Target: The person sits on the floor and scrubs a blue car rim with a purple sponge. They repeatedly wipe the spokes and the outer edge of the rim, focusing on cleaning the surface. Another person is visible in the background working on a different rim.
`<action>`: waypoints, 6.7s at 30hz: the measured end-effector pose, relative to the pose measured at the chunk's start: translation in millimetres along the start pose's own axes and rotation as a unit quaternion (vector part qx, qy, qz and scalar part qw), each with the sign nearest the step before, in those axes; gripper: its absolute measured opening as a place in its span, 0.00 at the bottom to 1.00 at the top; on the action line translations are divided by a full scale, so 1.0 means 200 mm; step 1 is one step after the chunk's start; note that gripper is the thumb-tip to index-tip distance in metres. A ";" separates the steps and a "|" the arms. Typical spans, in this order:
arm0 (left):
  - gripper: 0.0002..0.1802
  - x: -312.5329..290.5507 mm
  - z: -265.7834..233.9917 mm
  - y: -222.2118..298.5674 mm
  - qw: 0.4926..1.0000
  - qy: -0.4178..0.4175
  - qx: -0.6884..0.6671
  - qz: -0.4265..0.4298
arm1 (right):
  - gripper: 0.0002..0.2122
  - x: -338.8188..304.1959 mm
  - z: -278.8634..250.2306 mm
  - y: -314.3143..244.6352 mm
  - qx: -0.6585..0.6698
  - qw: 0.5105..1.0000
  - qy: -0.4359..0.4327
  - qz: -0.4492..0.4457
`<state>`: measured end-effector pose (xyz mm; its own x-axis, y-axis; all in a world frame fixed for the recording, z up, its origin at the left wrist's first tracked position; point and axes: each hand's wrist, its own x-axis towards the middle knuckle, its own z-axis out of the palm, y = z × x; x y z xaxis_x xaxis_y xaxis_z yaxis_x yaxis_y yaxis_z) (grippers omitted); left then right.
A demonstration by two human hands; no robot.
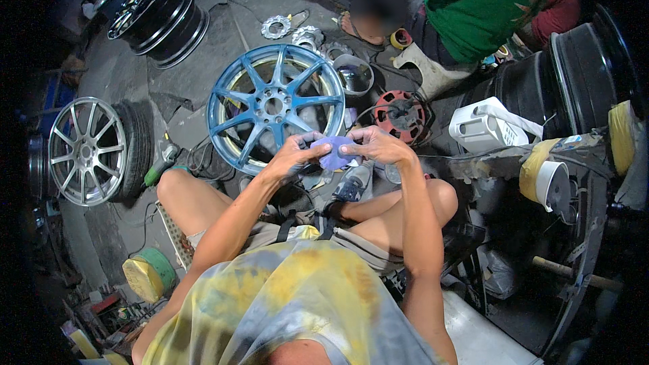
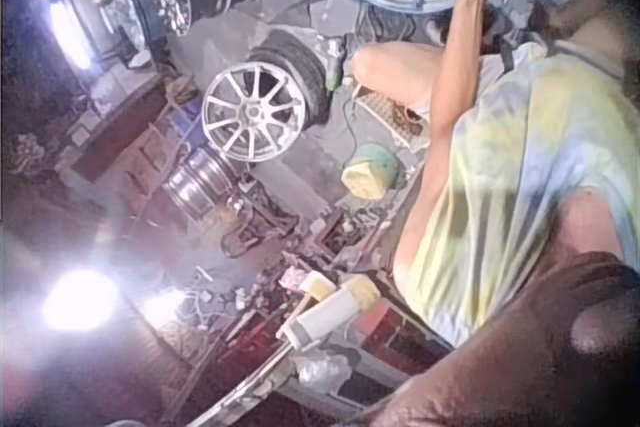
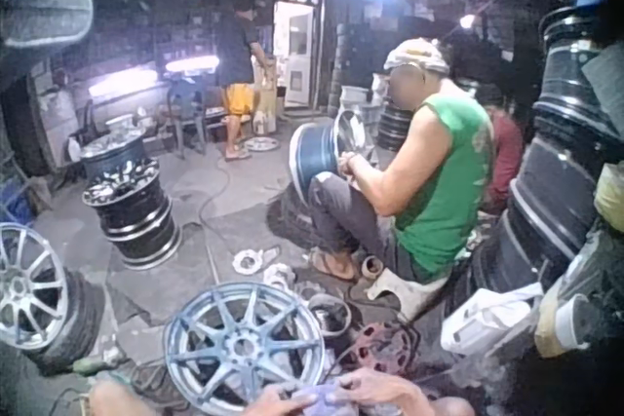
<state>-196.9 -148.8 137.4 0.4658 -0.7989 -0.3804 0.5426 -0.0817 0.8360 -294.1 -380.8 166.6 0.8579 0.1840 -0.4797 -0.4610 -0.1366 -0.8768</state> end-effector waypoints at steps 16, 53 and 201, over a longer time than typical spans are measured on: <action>0.15 0.07 -0.22 -0.26 0.831 0.139 0.468 0.267 | 0.19 -0.10 -0.10 0.08 -0.112 0.978 0.175 0.011; 0.13 0.28 -0.17 -0.58 0.746 0.127 0.608 0.241 | 0.17 -0.22 -0.19 0.32 -0.337 0.888 0.312 -0.013; 0.08 0.85 -0.08 -0.44 0.726 0.202 0.595 0.278 | 0.15 -0.24 -0.09 0.22 -0.327 0.880 0.339 -0.060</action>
<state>-153.7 -268.8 -6.6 0.6789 -0.6858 0.2623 -0.6849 -0.4627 0.5629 -351.8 -413.8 152.4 0.9319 -0.3573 -0.0621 -0.3192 -0.7271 -0.6078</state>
